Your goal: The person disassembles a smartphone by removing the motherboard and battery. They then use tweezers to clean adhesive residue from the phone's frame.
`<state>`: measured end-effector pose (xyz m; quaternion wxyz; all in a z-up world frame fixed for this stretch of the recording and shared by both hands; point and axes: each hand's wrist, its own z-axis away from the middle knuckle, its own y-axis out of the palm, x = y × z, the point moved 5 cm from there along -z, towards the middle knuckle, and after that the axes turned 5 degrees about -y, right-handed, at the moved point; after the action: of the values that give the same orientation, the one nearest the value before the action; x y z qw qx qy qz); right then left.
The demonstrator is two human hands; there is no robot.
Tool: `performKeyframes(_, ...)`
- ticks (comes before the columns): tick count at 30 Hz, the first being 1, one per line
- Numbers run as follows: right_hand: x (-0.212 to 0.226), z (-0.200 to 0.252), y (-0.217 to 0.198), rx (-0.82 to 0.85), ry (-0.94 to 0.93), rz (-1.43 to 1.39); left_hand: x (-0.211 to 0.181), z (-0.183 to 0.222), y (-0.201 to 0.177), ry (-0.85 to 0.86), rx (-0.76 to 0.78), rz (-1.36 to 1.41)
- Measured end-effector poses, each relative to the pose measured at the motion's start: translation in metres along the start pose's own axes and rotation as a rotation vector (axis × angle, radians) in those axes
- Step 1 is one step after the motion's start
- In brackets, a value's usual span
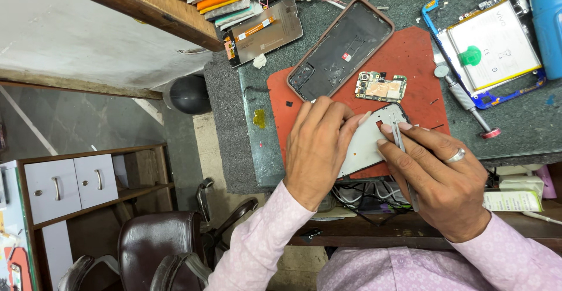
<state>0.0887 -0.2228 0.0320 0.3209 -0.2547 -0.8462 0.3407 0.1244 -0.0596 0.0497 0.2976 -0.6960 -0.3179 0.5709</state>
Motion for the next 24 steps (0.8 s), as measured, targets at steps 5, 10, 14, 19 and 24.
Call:
performKeyframes(5, 0.0, -0.004, -0.001, 0.003, 0.001, -0.001, 0.01, 0.008, -0.011, -0.071, 0.012, -0.031)
performKeyframes(10, 0.002, -0.007, -0.002, -0.005, -0.012, 0.001, 0.018, 0.017, -0.019, -0.142, 0.003, -0.033)
performKeyframes(14, 0.001, -0.01, -0.003, 0.003, -0.012, -0.012, 0.017, 0.012, -0.018, -0.125, 0.004, -0.02)
performKeyframes(19, 0.001, -0.012, -0.004, 0.002, -0.01, -0.015, 0.01, 0.001, -0.006, -0.06, -0.014, 0.017)
performKeyframes(24, 0.002, -0.015, -0.003, -0.003, -0.015, 0.004, 0.006, -0.002, 0.004, 0.001, -0.018, 0.025)
